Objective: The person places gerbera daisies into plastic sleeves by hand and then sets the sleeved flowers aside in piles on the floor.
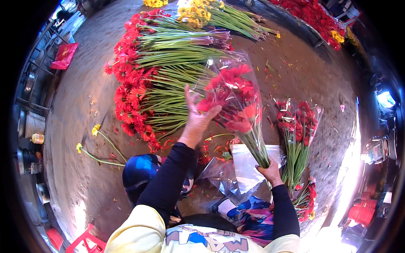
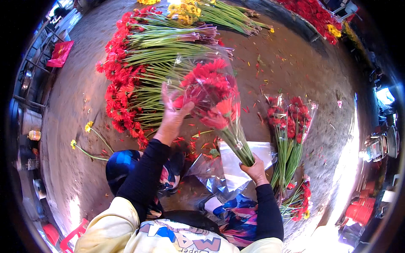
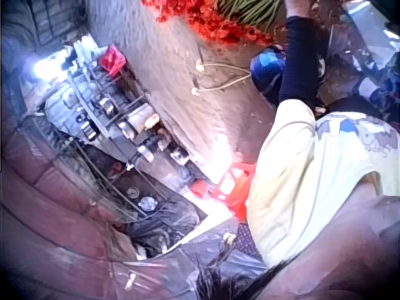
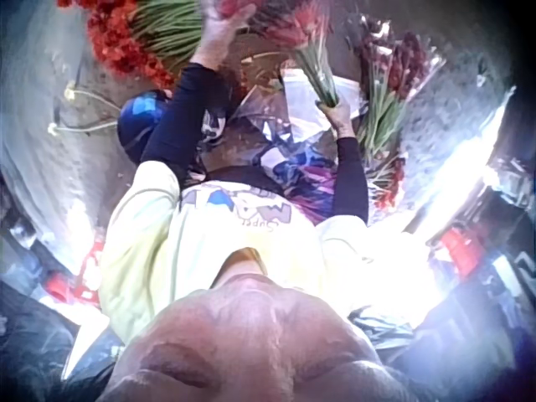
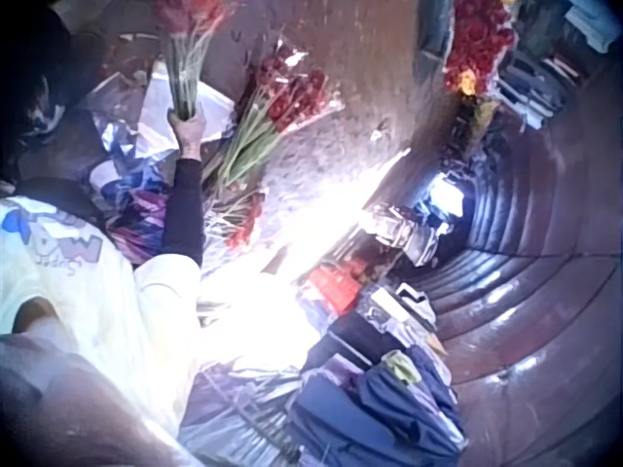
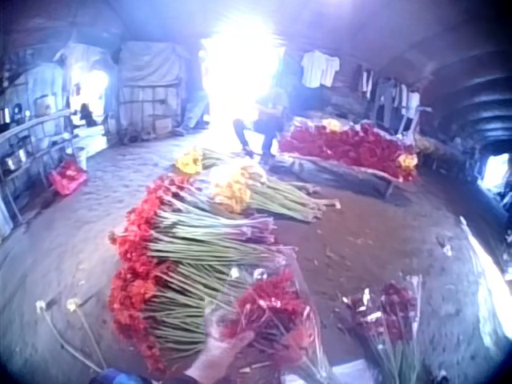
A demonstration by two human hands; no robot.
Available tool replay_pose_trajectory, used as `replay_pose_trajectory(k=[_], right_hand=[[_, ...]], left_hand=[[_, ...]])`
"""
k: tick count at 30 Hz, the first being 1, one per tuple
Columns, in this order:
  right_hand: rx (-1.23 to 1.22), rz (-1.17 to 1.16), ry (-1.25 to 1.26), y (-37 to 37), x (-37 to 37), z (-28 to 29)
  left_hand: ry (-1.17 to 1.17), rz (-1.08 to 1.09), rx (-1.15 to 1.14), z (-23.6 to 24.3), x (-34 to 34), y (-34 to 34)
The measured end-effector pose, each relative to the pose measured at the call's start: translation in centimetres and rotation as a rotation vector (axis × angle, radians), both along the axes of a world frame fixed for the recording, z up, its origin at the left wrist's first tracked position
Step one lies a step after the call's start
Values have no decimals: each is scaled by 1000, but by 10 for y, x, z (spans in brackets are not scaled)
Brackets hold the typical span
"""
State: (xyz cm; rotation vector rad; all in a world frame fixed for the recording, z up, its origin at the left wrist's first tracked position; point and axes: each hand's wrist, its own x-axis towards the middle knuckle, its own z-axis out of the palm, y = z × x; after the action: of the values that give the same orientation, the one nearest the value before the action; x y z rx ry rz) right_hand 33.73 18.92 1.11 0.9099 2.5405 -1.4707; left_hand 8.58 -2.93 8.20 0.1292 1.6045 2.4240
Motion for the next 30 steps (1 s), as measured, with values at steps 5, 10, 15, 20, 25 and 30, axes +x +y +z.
replay_pose_trajectory(k=[5,10,15,20,25,30], right_hand=[[-65,4,-100,15,9,-5],[-217,-45,-116,15,13,-3],[-189,-27,-153,35,28,-12],[-102,-71,-94,41,27,-12],[83,-376,17,52,54,-13],[327,-667,-96,137,95,-34]], left_hand=[[310,-246,-131,19,-32,-35],[215,-261,-253,17,-56,-45],[57,209,45,6,-57,0],[-193,-568,-35,-51,50,83],[-349,-878,-84,-56,138,173],[-285,-994,-146,-92,151,210]])
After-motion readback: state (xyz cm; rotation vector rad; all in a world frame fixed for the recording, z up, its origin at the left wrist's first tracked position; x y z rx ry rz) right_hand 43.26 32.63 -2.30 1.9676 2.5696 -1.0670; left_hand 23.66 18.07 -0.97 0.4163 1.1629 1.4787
